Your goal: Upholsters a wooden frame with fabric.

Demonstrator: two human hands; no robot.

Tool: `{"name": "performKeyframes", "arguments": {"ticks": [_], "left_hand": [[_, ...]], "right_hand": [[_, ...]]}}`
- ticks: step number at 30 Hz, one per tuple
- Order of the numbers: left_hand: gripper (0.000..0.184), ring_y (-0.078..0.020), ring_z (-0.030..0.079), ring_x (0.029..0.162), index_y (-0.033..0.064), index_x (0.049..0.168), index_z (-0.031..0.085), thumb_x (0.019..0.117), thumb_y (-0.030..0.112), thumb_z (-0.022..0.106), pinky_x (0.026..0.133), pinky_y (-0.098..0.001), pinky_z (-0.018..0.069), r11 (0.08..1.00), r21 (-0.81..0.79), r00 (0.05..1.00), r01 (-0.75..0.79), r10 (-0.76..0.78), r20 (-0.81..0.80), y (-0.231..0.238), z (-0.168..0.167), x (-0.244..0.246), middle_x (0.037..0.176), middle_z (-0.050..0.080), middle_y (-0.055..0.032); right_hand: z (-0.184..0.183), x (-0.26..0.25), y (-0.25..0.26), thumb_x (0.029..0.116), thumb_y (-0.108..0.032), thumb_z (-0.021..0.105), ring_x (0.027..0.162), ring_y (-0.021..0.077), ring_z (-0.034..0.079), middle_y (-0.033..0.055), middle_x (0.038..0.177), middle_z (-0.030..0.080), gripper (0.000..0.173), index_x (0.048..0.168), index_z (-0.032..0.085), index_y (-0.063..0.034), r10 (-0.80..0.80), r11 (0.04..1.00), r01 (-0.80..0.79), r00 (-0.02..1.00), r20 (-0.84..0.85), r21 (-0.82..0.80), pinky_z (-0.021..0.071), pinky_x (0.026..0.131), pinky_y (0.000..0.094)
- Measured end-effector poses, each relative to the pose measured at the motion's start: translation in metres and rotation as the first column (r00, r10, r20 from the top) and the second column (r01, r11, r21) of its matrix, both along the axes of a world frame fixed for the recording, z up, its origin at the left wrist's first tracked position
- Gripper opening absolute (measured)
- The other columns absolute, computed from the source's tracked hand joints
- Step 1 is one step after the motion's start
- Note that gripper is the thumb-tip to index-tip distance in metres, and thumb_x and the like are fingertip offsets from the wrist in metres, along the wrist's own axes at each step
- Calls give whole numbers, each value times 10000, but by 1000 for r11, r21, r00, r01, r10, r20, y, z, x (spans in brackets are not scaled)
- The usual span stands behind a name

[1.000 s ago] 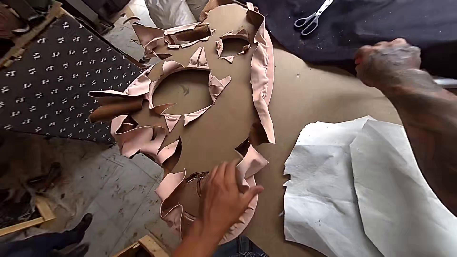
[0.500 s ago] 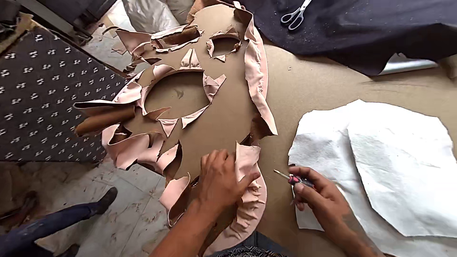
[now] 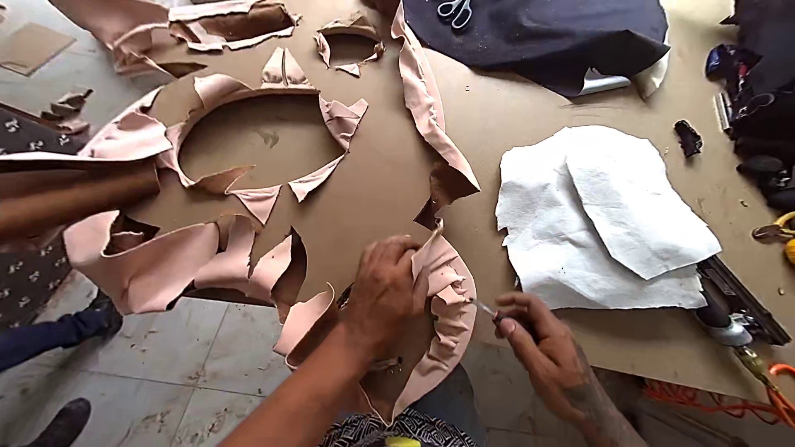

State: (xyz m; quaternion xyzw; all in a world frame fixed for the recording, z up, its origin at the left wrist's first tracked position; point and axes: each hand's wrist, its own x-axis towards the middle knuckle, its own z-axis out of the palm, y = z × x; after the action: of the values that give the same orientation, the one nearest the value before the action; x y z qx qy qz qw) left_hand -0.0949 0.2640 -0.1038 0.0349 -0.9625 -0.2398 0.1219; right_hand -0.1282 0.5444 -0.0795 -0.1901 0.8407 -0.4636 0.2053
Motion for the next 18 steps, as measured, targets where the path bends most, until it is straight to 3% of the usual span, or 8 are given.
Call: {"name": "performKeyframes", "arguments": {"ticks": [2, 4, 8, 11, 18], "left_hand": [[348, -266, 579, 1240, 155, 1084, 759, 940, 418, 580, 1057, -534, 439, 1000, -27, 999, -11, 12, 38, -12, 8, -18, 1264, 662, -49], [366, -307, 545, 1293, 157, 1090, 767, 952, 408, 540, 1138, -600, 360, 999, -50, 998, 14, -12, 56, -27, 10, -35, 1287, 645, -73], [271, -307, 451, 1427, 147, 935, 746, 935, 322, 538, 1244, -654, 176, 996, -40, 996, 79, -80, -29, -42, -10, -36, 1350, 624, -72], [250, -290, 486, 1401, 114, 826, 709, 928, 268, 540, 1263, -630, 176, 996, -6, 991, 86, -86, -99, -41, -18, -31, 1280, 658, -70], [264, -283, 550, 1347, 86, 754, 694, 915, 228, 541, 1275, -597, 211, 998, 37, 990, 53, -47, -136, -39, -18, -30, 1205, 701, -68]], "right_hand": [[5, -27, -12, 994, -500, 615, 659, 68, 626, -92, 873, 692, 345, 1212, 653, -235, 37, 993, -27, 996, -86, 112, 548, 553, 293], [6, -54, -24, 970, -496, 639, 654, 30, 584, -119, 868, 650, 301, 1146, 671, -253, 116, 975, -73, 972, -204, 209, 526, 560, 257], [5, -95, -37, 998, -431, 623, 695, -6, 601, -128, 905, 671, 232, 1148, 712, -279, 350, 926, -279, 886, -303, 253, 539, 592, 230], [0, -116, -38, 1010, -414, 605, 673, -11, 589, -117, 850, 646, 208, 1112, 728, -279, 509, 854, -414, 793, -336, 315, 523, 573, 223], [-6, -145, -45, 1042, -347, 540, 678, 32, 605, -68, 852, 659, 236, 1142, 737, -264, 698, 716, -625, 625, -350, 311, 504, 547, 242]]}}
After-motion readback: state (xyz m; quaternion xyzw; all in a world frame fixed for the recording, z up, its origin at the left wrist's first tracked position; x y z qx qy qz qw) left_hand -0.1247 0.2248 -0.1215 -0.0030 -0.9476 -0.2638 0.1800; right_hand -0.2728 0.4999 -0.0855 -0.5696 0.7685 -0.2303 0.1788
